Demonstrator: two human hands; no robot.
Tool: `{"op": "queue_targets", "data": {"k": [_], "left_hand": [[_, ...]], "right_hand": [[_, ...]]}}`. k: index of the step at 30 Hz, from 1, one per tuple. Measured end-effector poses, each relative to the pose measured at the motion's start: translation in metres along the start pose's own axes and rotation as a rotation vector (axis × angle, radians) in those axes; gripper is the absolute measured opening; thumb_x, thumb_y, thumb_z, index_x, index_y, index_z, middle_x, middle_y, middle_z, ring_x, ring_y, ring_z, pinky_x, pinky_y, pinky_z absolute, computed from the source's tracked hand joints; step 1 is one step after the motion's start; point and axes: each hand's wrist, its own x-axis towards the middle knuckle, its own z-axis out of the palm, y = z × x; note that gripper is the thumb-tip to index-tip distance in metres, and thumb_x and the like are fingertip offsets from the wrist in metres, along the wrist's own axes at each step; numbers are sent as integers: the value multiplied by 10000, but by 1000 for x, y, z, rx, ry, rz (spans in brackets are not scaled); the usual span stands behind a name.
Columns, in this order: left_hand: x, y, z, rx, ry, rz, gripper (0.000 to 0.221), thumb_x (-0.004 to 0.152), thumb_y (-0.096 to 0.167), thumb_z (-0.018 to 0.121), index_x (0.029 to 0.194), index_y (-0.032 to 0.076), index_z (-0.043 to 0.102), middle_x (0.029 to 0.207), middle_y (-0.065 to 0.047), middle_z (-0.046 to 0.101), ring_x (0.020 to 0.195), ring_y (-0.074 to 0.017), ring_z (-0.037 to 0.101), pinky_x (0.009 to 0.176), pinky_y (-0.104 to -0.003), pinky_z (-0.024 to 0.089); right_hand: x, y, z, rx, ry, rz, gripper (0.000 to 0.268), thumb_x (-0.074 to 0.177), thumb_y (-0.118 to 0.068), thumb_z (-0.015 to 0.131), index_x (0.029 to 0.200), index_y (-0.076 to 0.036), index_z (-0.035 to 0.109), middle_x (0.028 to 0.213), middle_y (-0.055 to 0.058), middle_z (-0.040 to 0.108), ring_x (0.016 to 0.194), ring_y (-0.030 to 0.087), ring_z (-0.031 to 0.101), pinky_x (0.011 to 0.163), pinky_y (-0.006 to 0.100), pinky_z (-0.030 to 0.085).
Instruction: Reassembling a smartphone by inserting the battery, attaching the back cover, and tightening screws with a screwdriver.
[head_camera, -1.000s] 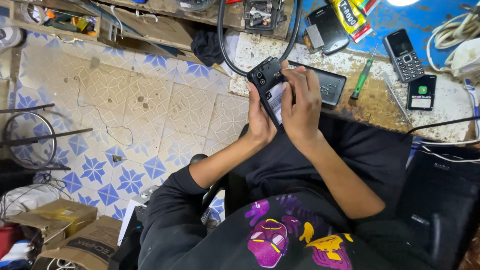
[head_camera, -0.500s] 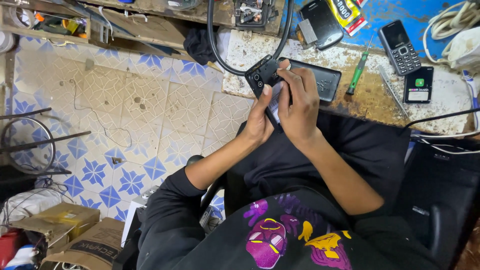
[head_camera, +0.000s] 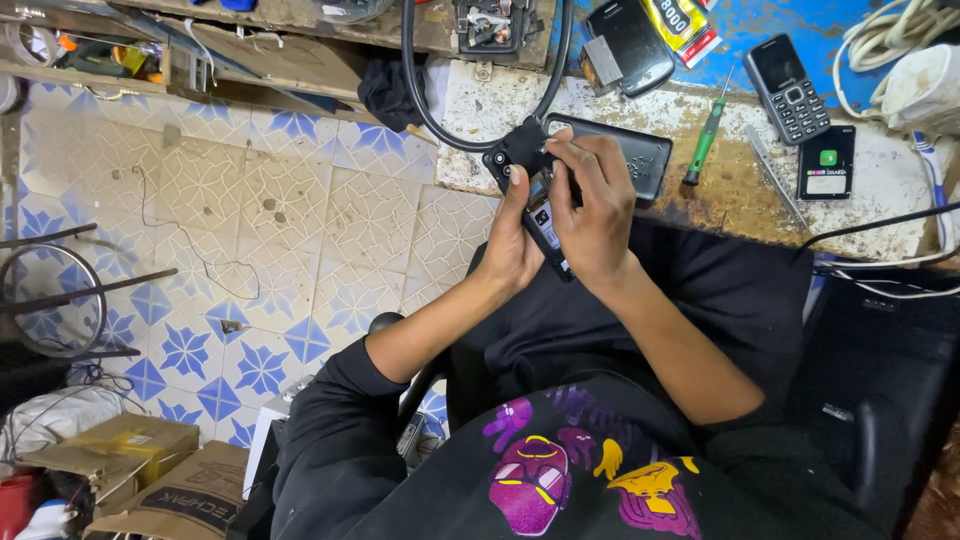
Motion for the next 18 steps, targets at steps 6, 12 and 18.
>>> {"op": "queue_targets", "data": {"k": [6, 12, 18], "left_hand": [[2, -5, -17, 8, 103, -35, 627, 1041, 554, 619, 1353, 10, 612, 1266, -243, 688, 1148, -377, 697, 970, -529, 607], [7, -1, -23, -17, 157, -54, 789, 1014, 714, 518, 1395, 28, 597, 1339, -216, 658, 1184, -368, 682, 991, -540, 594], [9, 10, 7, -59, 122, -32, 842, 1067, 734, 431, 1455, -4, 545, 1404, -234, 610, 1258, -378, 635, 1095, -544, 527]], "right_hand": [[-1, 7, 0, -15, 27, -11, 202, 1016, 70, 597, 1162, 11, 723, 994, 90, 582, 816, 354, 635, 663, 374, 526], [0, 7, -9, -20, -28, 13, 201, 1027, 72, 579, 1173, 19, 705, 997, 113, 566, 827, 368, 641, 707, 405, 561], [-7, 6, -6, -53, -90, 26, 195, 1007, 76, 606, 1161, 15, 708, 996, 126, 578, 932, 434, 670, 803, 460, 585]]}}
